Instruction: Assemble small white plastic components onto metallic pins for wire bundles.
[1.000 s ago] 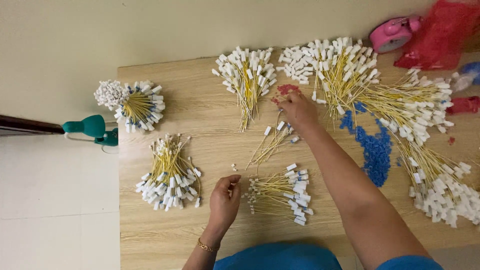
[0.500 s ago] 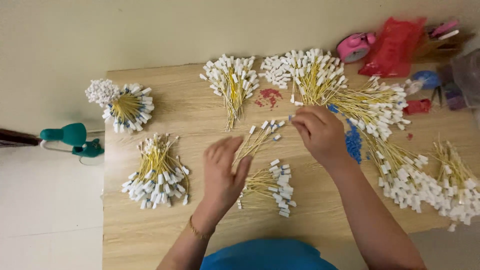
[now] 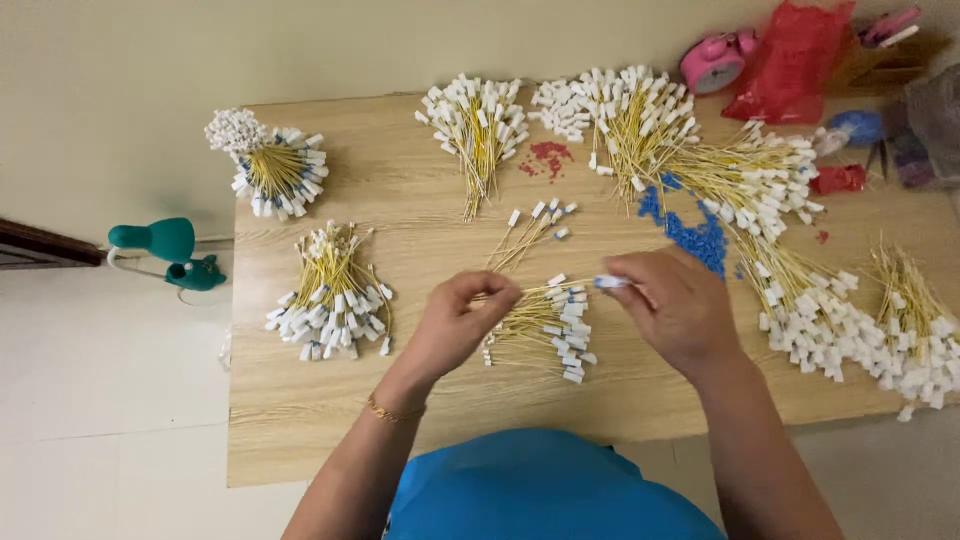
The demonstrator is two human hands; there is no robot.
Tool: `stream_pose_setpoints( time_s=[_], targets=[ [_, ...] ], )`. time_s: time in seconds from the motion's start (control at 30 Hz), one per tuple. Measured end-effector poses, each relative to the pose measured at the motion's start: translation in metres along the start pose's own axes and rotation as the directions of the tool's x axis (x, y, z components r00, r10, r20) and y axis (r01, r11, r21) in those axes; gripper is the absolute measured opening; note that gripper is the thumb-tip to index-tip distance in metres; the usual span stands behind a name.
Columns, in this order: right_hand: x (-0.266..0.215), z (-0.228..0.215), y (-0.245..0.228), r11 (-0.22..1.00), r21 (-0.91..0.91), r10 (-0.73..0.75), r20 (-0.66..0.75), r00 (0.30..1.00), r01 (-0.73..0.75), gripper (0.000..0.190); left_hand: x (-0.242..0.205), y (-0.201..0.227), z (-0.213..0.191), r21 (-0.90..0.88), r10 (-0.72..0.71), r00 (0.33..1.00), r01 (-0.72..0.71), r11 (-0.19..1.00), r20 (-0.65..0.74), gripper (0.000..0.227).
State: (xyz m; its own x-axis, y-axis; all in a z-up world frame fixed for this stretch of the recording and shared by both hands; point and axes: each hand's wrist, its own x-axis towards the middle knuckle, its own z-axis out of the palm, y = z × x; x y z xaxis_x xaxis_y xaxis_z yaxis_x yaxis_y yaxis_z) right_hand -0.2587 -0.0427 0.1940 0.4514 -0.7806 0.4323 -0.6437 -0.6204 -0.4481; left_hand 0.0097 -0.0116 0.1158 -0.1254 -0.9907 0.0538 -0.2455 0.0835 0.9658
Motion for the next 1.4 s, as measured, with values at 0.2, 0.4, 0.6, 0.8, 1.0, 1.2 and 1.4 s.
stream_pose_setpoints(
  time_s=[0.2, 0.4, 0.6, 0.8, 1.0, 1.2, 1.4],
  targets=[
    [-0.022, 0.025, -0.008, 0.993, -0.012, 0.114, 0.19, 0.975, -0.114, 0.031, -0.037, -0.027, 0.013, -0.26, -0.357, 0.934, 0.346, 0.902, 0.008, 0.016],
    [-0.018, 0.064, -0.032, 0.922, 0.218, 0.203, 0.429, 0.88, -0.319, 0.019, -0.048, 0.009, 0.033, 0.024, -0.13, 0.98, 0.135, 0.991, -0.15, 0.014],
    [-0.038, 0.091, -0.016, 0.699, 0.387, 0.313, 0.591, 0.744, -0.601, 0.013, -0.066, -0.005, 0.041, -0.141, -0.368, 0.926, 0.355, 0.924, -0.082, 0.018],
    [-0.033, 0.093, -0.02, 0.66, 0.35, 0.388, 0.6, 0.7, -0.665, 0.014, -0.07, -0.046, 0.055, -0.482, -0.331, 0.943, 0.28, 0.83, -0.023, 0.017],
    [-0.052, 0.117, 0.0, 0.731, 0.443, 0.311, 0.459, 0.832, -0.518, 0.015, -0.061, -0.041, 0.048, -0.281, -0.442, 0.885, 0.391, 0.877, -0.146, 0.016],
    [-0.035, 0.088, -0.021, 0.673, 0.463, 0.317, 0.525, 0.79, -0.577, 0.017, -0.058, -0.037, 0.042, -0.363, -0.352, 0.932, 0.298, 0.883, -0.092, 0.01],
    [-0.042, 0.099, -0.016, 0.598, 0.556, 0.307, 0.506, 0.806, -0.577, 0.017, -0.055, -0.04, 0.044, -0.494, -0.438, 0.897, 0.356, 0.793, -0.056, 0.008]
  ],
)
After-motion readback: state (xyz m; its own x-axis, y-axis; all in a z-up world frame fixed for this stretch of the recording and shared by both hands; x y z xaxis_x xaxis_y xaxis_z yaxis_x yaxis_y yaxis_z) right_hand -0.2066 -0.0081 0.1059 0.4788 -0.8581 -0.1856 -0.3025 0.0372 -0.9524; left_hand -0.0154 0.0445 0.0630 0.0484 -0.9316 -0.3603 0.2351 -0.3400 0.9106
